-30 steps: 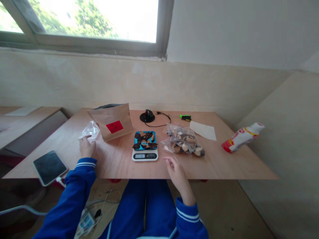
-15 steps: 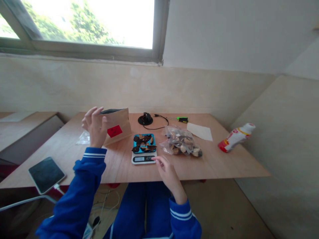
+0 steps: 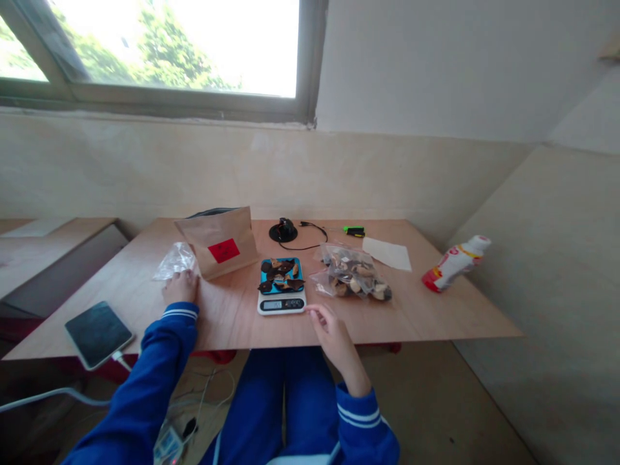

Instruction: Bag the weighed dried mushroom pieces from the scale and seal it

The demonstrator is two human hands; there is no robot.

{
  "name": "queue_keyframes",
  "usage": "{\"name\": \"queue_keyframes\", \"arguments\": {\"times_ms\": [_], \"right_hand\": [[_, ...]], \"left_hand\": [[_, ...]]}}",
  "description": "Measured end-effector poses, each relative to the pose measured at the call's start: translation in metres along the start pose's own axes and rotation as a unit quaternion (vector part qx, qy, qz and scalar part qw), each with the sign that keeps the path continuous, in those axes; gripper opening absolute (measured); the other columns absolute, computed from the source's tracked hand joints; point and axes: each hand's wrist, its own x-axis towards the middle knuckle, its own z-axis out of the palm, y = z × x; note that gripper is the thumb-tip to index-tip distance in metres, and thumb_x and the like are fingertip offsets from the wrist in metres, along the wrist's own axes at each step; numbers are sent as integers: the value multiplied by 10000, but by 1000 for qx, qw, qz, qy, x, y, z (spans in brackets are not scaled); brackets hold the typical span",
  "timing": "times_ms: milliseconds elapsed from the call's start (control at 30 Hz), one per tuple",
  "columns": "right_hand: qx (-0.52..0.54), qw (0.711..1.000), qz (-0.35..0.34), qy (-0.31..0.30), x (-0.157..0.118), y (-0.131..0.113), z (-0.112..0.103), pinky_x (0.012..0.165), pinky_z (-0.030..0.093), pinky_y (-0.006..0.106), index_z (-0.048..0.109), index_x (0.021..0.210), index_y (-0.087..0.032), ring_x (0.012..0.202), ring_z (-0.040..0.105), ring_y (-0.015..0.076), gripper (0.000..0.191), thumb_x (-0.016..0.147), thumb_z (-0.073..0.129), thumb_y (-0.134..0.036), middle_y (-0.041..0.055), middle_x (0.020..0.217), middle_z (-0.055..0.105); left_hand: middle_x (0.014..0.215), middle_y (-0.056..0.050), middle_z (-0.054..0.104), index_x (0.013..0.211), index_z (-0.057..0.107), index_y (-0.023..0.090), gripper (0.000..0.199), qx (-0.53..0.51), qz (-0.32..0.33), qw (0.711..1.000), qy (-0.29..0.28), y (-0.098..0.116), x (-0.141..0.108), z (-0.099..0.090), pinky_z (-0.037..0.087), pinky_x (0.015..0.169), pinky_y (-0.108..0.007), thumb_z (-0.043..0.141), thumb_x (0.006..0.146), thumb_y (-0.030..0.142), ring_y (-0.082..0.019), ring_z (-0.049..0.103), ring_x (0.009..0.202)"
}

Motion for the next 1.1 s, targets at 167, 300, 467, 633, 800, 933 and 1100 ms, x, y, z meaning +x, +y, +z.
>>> {"name": "queue_keyframes", "arguments": {"times_ms": [167, 300, 467, 633, 800, 933, 1100], "right_hand": [[11, 1000, 10, -8, 0, -1, 0, 862, 467, 345, 645, 1026, -201, 983, 622, 225, 328, 926, 420, -417, 79, 1037, 682], [52, 998, 1, -17, 4, -8, 1, 890, 456, 339, 643, 1030, -197, 999, 618, 213, 319, 929, 434, -415, 75, 1022, 680], [119, 991, -56, -8, 10, -36, 20, 886, 469, 312, 641, 1038, -212, 1000, 608, 185, 283, 942, 435, -381, 65, 1060, 651], [48, 988, -142, 44, 37, -36, 38, 963, 432, 327, 650, 1048, -215, 1105, 540, 185, 257, 944, 421, -263, 80, 1121, 574], [-135, 978, -134, 91, 117, -2, 30, 986, 410, 384, 690, 1037, -167, 1053, 526, 218, 336, 897, 393, -98, 118, 1046, 564], [-254, 958, -131, -4, 172, 16, 26, 993, 393, 351, 671, 1138, -159, 1075, 518, 209, 370, 888, 414, -68, 129, 1106, 587], [-301, 941, -128, -88, 206, 25, 29, 930, 414, 308, 726, 1014, -132, 1010, 583, 211, 254, 878, 512, -133, 123, 999, 680]], "left_hand": [[785, -159, 615, 651, 549, 164, 95, -33, -48, 998, 23, -7, 4, -15, 433, 829, -494, 486, 719, 181, -337, 585, 909], [701, -46, 529, 670, 455, 196, 106, -122, -116, 982, 88, -3, -23, -30, 456, 794, -408, 523, 727, 253, -236, 556, 776], [865, -26, 532, 796, 453, 186, 158, -353, -44, 889, 290, 41, -111, -37, 445, 692, -301, 525, 796, 327, -154, 523, 765], [910, -42, 542, 833, 493, 171, 117, -444, 89, 860, 235, 84, -169, -27, 430, 780, -318, 527, 847, 282, -156, 541, 867], [882, -32, 548, 861, 508, 168, 118, -469, 78, 857, 198, 80, -172, -25, 433, 732, -292, 529, 860, 284, -138, 542, 805], [836, -15, 558, 838, 510, 168, 145, -472, 37, 855, 214, 65, -168, -26, 437, 715, -293, 544, 853, 308, -124, 543, 725], [862, -18, 574, 850, 494, 167, 179, -474, -1, 852, 222, 59, -164, -29, 453, 663, -283, 535, 848, 341, -106, 554, 649]]}}
